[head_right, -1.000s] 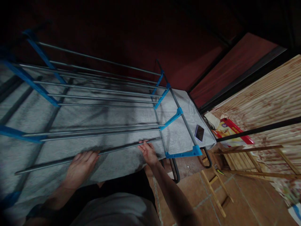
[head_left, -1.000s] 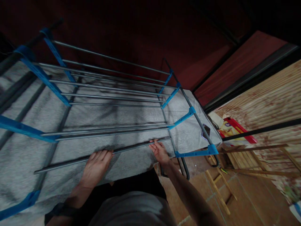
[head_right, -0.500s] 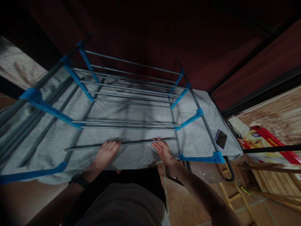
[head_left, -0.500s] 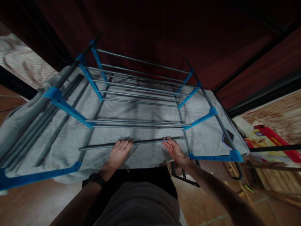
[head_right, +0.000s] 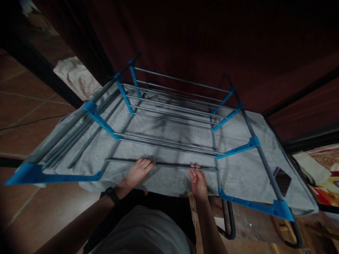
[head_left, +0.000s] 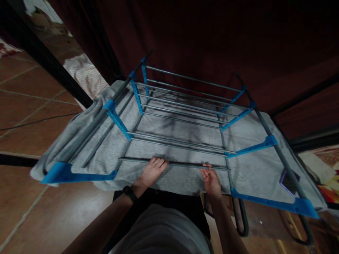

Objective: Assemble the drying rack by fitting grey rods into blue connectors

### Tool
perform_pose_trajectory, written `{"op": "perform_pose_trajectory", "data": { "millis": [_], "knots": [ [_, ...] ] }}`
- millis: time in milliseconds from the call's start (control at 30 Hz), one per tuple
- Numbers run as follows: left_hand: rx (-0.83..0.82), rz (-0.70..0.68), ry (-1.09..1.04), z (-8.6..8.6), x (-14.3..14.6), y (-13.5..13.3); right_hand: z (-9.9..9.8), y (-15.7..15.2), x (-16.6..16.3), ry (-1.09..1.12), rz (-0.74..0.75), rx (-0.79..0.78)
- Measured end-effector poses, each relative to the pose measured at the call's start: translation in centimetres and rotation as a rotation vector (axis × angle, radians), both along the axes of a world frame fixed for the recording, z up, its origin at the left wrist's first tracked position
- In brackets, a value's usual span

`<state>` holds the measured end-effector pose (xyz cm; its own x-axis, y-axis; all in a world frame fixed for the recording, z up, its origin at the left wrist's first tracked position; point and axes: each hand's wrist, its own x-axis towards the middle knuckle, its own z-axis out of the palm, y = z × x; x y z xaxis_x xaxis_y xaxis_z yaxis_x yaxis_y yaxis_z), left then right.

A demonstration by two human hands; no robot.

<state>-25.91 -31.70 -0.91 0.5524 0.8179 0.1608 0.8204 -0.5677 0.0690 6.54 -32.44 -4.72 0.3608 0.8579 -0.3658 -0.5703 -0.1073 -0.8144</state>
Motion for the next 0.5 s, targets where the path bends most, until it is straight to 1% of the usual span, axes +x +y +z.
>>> {"op": "perform_pose_trajectory", "data": {
  "millis": [267, 367, 500],
  "knots": [
    [0.004, 0.031, 0.036, 0.3, 0.5, 0.7, 0.7, 0.4, 0.0, 0.023, 0.003, -0.013],
    [0.003, 0.002, 0.052, 0.5, 0.8, 0.9, 0.8, 0.3, 0.1, 0.017, 0.007, 0.007],
    [-0.038, -0.049, 0.062, 0.7, 1.2, 1.2, 0.2, 0.3, 0.5, -0.017, 0.034, -0.002]
  ]
}}
